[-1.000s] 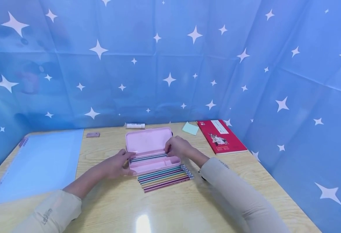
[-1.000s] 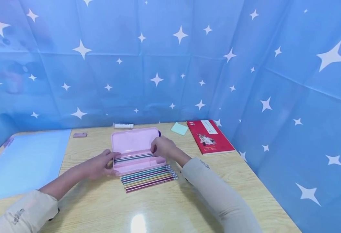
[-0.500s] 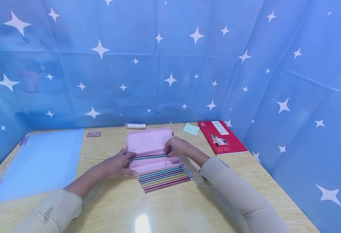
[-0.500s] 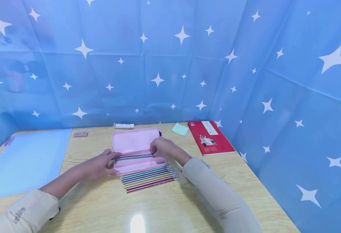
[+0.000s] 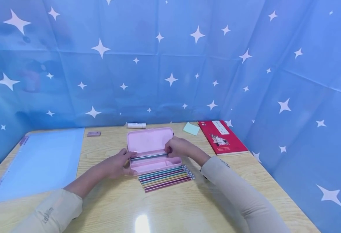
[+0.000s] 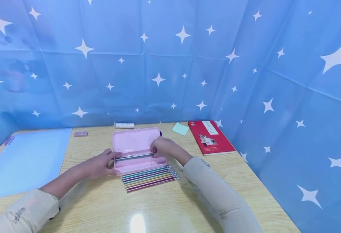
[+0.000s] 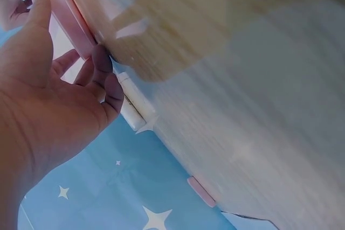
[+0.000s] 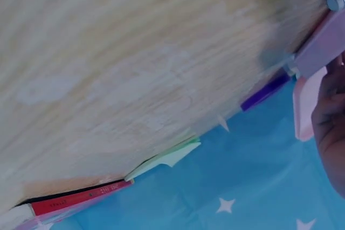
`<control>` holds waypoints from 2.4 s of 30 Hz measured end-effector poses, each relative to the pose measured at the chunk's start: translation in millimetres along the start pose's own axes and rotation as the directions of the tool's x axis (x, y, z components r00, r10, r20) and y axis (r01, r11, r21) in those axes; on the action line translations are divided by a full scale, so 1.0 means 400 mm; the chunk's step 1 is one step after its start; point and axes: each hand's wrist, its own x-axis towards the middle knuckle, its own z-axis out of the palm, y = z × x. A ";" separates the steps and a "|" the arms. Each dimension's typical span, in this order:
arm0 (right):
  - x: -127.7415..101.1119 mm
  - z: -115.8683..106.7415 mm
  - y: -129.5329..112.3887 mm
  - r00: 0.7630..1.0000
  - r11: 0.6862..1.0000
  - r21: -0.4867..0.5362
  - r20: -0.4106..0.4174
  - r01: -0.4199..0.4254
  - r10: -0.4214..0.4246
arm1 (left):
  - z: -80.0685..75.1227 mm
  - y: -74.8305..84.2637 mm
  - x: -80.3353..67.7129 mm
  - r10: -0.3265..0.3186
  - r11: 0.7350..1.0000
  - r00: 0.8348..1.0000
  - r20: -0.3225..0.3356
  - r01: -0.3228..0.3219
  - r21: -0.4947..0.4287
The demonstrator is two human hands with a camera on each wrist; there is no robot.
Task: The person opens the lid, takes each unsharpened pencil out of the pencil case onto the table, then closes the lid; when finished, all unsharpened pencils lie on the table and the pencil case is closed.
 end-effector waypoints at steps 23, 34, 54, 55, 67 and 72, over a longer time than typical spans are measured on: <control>-0.167 -0.019 0.005 0.926 0.898 0.396 -0.376 0.190 -0.030 | 0.005 0.003 -0.006 0.002 1.000 1.000 -0.001 -0.002 -0.009; -0.315 -0.018 -0.023 0.926 0.792 0.580 -0.374 0.190 0.052 | -0.003 0.001 -0.002 -0.009 1.000 1.000 0.002 0.008 0.008; -0.397 0.041 0.028 0.985 0.881 0.445 -0.119 0.164 -0.123 | -0.001 0.003 0.001 0.018 1.000 1.000 0.008 -0.018 0.010; -0.399 0.042 0.031 0.988 0.881 0.449 -0.108 0.151 -0.114 | -0.001 0.003 0.000 0.022 1.000 1.000 0.010 -0.022 0.007; -0.385 0.078 0.045 0.994 0.891 0.451 -0.112 0.044 0.007 | 0.000 0.002 0.001 0.031 1.000 1.000 -0.002 -0.031 0.000; -0.379 0.089 0.042 0.989 0.918 0.395 -0.145 0.022 0.039 | 0.002 -0.002 0.004 0.040 0.999 0.999 0.000 -0.040 -0.001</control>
